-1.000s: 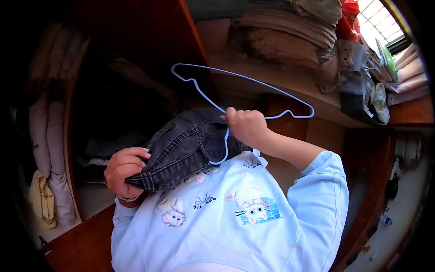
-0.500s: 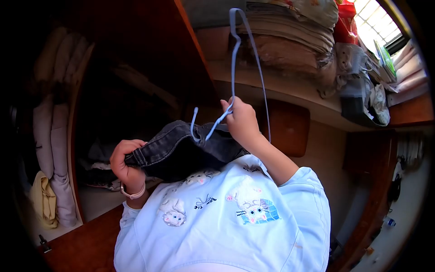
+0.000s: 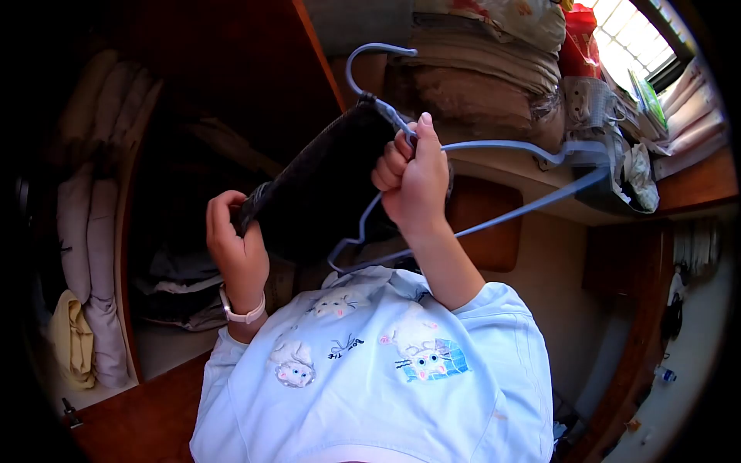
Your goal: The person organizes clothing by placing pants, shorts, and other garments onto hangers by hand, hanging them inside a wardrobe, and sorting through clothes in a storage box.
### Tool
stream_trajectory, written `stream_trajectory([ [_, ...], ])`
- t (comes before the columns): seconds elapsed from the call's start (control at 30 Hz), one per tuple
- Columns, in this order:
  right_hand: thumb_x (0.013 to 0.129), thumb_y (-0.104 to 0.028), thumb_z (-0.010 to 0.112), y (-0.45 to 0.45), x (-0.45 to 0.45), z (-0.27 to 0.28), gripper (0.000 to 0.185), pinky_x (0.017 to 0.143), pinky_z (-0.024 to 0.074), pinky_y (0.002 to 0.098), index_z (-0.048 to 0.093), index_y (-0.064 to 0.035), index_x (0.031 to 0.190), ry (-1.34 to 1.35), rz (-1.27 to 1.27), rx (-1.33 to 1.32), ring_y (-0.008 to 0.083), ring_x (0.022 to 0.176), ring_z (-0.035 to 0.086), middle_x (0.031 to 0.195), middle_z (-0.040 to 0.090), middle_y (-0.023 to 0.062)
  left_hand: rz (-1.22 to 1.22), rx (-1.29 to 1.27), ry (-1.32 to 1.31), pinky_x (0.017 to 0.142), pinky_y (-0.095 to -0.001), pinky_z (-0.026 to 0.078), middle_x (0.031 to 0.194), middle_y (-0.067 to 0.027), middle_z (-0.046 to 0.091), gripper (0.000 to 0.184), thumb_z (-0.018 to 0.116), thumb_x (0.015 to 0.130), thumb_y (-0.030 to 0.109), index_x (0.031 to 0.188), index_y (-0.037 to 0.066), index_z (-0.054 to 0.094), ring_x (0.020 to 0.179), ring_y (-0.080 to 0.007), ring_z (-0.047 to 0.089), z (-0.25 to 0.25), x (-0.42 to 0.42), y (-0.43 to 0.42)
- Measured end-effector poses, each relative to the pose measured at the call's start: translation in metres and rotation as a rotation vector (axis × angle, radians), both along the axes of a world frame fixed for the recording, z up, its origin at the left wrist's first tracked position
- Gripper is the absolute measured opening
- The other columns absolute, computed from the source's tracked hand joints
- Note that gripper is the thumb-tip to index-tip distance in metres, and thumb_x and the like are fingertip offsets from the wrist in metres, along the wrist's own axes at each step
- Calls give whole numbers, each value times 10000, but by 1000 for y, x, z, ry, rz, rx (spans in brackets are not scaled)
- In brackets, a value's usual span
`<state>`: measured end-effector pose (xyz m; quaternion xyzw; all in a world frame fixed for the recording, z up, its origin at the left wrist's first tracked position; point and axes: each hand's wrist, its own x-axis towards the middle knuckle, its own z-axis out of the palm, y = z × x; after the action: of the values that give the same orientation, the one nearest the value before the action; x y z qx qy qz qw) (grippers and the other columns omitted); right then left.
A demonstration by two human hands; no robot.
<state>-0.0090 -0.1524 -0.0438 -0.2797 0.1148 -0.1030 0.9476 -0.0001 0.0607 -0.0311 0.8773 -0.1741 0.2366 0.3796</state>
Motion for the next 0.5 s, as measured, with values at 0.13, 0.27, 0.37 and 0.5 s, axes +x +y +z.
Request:
stream_trajectory([
  [0.13,933,-377,290,17,5,11,417,377,131,264,296,-134,594,-90,-165,109,108,378,129,443,187,-28,-22,144,-19,640,-328,429,822,-145,547,230,515,678,-84,895,-12,541,719,-299,550,-1,4,-6],
  [0.27,932,-340,291,9,11,22,387,385,129,260,289,-131,606,-120,-224,205,102,394,128,469,169,-28,-51,143,-54,625,-328,425,815,-144,551,246,524,652,-93,884,-12,542,711,-315,545,-4,11,1],
  [0.37,930,-312,309,-3,20,24,369,377,128,253,280,-131,609,-127,-248,273,97,390,123,474,164,-32,-112,189,-17,606,-319,419,798,-144,549,227,517,659,-101,867,-13,541,687,-307,537,-8,16,10],
  [0.5,931,-305,300,-14,30,30,372,380,133,249,280,-128,604,-146,-402,174,99,400,127,475,172,-30,-115,143,87,570,-322,394,741,-148,520,173,512,670,-96,826,-21,523,646,-302,520,-19,19,12],
])
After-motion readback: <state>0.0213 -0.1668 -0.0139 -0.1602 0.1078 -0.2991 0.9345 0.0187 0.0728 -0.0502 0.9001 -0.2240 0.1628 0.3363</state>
